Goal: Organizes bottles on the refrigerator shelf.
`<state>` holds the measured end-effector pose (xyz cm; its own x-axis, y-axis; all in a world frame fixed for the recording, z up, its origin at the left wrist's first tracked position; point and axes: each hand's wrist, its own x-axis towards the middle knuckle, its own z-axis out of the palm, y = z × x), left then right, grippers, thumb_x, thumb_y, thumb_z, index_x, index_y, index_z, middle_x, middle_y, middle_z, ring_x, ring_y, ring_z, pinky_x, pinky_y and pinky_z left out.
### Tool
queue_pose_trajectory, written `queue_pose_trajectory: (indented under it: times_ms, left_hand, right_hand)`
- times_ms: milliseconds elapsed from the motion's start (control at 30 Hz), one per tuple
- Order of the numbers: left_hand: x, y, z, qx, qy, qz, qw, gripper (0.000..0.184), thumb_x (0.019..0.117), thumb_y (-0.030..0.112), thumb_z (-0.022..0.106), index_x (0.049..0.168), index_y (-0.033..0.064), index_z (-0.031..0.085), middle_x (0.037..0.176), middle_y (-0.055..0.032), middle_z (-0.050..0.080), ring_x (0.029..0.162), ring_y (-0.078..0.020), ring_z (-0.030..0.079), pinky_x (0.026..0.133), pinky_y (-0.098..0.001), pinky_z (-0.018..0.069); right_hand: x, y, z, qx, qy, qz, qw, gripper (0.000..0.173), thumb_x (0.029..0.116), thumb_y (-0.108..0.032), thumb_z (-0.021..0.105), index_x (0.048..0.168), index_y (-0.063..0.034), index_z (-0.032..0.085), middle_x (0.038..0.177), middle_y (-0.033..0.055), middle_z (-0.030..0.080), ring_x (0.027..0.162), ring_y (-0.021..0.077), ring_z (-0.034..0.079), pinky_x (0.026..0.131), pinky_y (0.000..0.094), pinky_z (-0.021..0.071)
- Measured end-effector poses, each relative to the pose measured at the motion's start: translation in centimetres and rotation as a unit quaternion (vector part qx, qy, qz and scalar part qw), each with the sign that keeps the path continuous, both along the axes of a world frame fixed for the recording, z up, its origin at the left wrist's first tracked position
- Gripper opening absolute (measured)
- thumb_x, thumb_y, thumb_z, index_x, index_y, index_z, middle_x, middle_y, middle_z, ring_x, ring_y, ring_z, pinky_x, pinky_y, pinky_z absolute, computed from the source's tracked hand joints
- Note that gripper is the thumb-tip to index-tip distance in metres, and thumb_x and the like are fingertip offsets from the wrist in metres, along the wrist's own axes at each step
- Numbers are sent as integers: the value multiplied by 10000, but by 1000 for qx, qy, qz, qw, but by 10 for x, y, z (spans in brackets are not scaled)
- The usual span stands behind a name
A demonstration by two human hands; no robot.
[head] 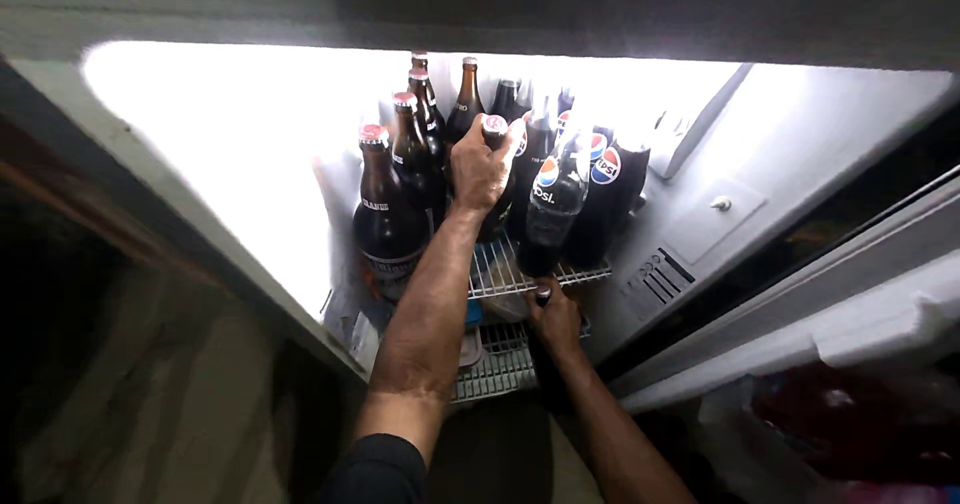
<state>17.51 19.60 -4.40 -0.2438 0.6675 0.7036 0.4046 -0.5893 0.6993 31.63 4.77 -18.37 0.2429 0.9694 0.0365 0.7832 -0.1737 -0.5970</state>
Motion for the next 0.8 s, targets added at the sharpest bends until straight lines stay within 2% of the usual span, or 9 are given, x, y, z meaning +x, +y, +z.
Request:
queue_pose_trajectory:
  times_ms: [200, 400, 467, 567, 633, 700, 733, 767, 800]
  left_hand:
    - [4, -5, 18, -82, 7, -40, 996, 277, 962, 376, 663, 1011, 107, 709, 808, 5, 712, 711, -105, 684, 722, -365, 577]
    - [7, -1, 23, -134, 0, -121, 984, 218, 958, 303, 673, 1044, 106, 715, 826, -2, 718, 712, -111, 685, 715, -365, 582]
    - [3, -1, 26, -138, -21, -154, 978, 302, 977, 362, 673, 1069, 76, 704, 816, -15, 726, 699, -119, 698, 703, -346, 600]
    - [-6, -4, 34, -126, -105, -193, 967, 484, 1069, 440, 476, 1110, -1, 673, 877, -73, 732, 777, -163, 709, 762, -374, 604]
    - [-12, 1, 44, -95, -199, -175, 959, 427, 1114, 295, 362, 1143, -28, 640, 914, -96, 736, 802, -169, 718, 762, -362, 603]
    - [-12, 19, 52, -55, -263, -111, 957, 257, 1085, 111, 404, 1135, -49, 599, 914, -123, 726, 784, -181, 730, 730, -361, 624]
    - [-12, 30, 54, -57, -244, -68, 966, 216, 1039, 34, 481, 1197, -73, 580, 1006, -155, 693, 873, -189, 710, 794, -360, 615]
    - [-11, 39, 53, -81, -191, -26, 978, 300, 974, -10, 586, 1260, -99, 569, 1147, -199, 656, 1034, -211, 664, 920, -359, 564]
    - [-11, 47, 54, -132, -104, 16, 986, 420, 949, 30, 664, 1331, -108, 558, 1324, -245, 608, 1253, -260, 582, 1085, -386, 458]
  right_hand:
    - [0, 1, 2, -17, -3, -3, 1000, 427, 1017, -342, 606, 1377, -114, 616, 1054, 160, 755, 995, 359, 730, 893, 559, 550]
    - [1, 2, -3, 11, 9, 3, 1000, 411, 1004, -316, 638, 1357, -106, 627, 1015, 158, 759, 947, 370, 738, 847, 572, 563]
    - [2, 2, -6, 28, 16, 4, 999, 404, 997, -308, 645, 1343, -99, 635, 987, 160, 760, 912, 371, 741, 821, 574, 568]
    - [3, 1, -5, 16, 21, 6, 1000, 414, 1001, -318, 645, 1356, -105, 627, 986, 164, 757, 918, 376, 737, 825, 583, 562]
    - [2, 1, -1, 2, 17, 3, 1000, 414, 1006, -323, 641, 1368, -123, 626, 990, 163, 759, 928, 378, 738, 826, 585, 560]
    - [2, 0, 2, -3, 18, 1, 1000, 411, 1008, -317, 637, 1369, -121, 630, 990, 172, 759, 928, 384, 738, 824, 587, 558]
    - [2, 0, 3, -6, 19, 0, 1000, 410, 1009, -317, 635, 1368, -119, 630, 987, 171, 759, 925, 380, 738, 826, 584, 559]
    - [2, -1, 3, -10, 21, -1, 1000, 414, 1011, -322, 635, 1371, -118, 628, 982, 168, 758, 923, 377, 737, 830, 583, 559]
    - [2, -1, 3, -13, 22, -3, 1000, 417, 1012, -323, 634, 1375, -118, 623, 974, 166, 758, 920, 375, 736, 831, 584, 557]
